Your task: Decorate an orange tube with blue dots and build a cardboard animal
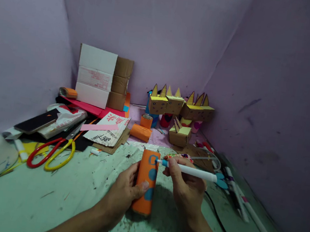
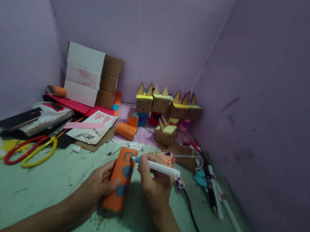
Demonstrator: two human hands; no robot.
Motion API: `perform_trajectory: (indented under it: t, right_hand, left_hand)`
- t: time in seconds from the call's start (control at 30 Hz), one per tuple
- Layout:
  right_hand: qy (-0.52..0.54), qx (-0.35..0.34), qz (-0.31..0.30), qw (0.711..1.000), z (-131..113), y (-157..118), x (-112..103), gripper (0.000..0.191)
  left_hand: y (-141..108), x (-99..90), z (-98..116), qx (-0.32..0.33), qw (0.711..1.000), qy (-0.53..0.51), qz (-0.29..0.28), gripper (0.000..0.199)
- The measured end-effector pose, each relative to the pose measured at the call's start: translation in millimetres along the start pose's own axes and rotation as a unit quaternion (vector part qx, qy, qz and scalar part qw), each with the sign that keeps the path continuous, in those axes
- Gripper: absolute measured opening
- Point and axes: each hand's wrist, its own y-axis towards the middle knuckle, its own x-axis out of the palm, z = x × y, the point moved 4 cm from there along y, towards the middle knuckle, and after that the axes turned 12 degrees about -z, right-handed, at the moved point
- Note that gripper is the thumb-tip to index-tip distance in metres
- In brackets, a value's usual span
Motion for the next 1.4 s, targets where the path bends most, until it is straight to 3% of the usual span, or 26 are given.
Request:
perform_trajectory:
  t: [0.77, 1.4]
  right_hand:
    - [0.002, -0.021, -0.045, 0.999, -6.5, -2.9, 9.7, 0.016]
    - [-0.028, 0.015, -0.007, 0.999, -0.5, -0.7, 0.9, 0.023]
  left_hand:
    - [1.8, -0.4, 0.1, 0.010, 1.000, -0.005, -0.007, 0.071]
    - [1.1, 0.2, 0.2, -0.005, 1.000, -0.011, 0.012, 0.067]
